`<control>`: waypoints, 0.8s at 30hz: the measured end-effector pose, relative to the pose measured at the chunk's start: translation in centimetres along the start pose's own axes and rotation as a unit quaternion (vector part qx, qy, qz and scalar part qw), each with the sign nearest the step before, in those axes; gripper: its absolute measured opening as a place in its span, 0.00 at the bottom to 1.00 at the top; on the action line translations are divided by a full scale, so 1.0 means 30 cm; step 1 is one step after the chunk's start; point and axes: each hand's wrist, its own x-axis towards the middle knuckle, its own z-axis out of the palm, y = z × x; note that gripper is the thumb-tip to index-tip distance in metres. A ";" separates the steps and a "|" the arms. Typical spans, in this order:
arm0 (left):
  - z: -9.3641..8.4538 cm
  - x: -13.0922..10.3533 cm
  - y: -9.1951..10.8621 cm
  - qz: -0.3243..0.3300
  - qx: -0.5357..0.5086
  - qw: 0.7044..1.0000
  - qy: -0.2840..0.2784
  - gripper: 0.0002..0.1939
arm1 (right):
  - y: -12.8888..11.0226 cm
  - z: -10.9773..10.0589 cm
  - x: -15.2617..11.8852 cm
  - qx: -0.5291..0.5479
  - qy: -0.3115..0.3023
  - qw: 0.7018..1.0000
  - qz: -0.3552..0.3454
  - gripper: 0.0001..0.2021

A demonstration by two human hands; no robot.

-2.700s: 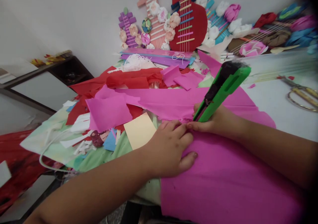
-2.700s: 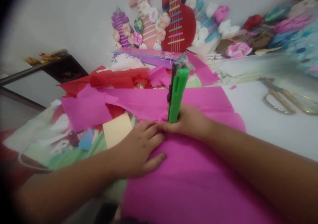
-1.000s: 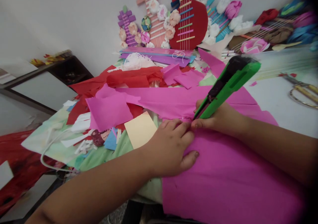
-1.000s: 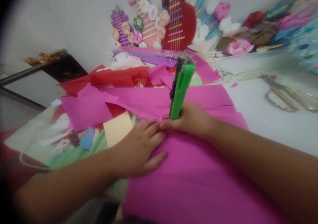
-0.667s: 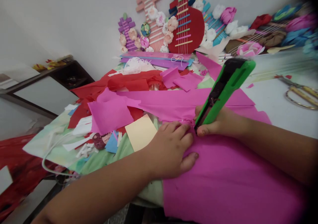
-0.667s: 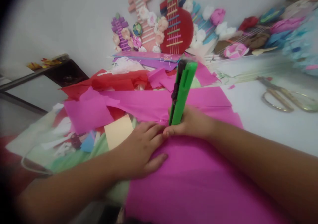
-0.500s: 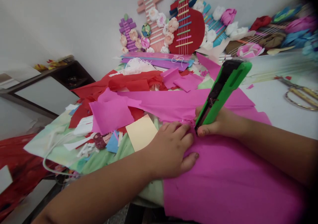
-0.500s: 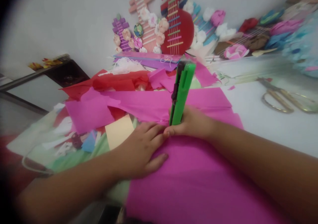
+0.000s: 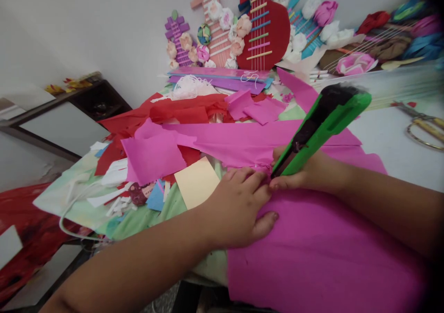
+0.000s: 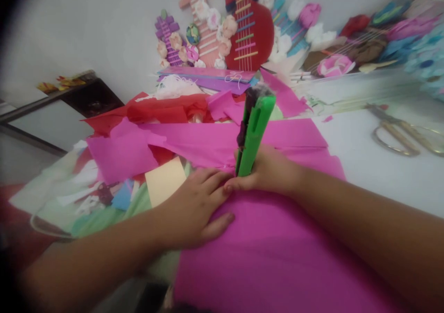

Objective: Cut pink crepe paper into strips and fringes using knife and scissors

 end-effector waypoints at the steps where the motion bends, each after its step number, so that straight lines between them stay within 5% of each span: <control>1: 0.000 0.000 0.000 0.000 0.000 1.000 -0.001 0.23 | 0.000 0.000 0.000 -0.002 0.003 1.000 0.006 0.21; 12: -0.005 0.003 -0.002 0.002 -0.007 1.000 -0.014 0.22 | 0.005 -0.017 0.006 0.065 0.076 0.994 0.054 0.19; 19: -0.006 -0.008 0.000 -0.001 -0.007 1.000 -0.003 0.23 | -0.138 -0.107 -0.004 -0.037 0.137 0.980 0.141 0.19; 24: -0.009 -0.012 0.001 0.006 0.000 1.000 0.006 0.23 | -0.120 -0.026 -0.024 0.131 0.111 0.958 0.231 0.19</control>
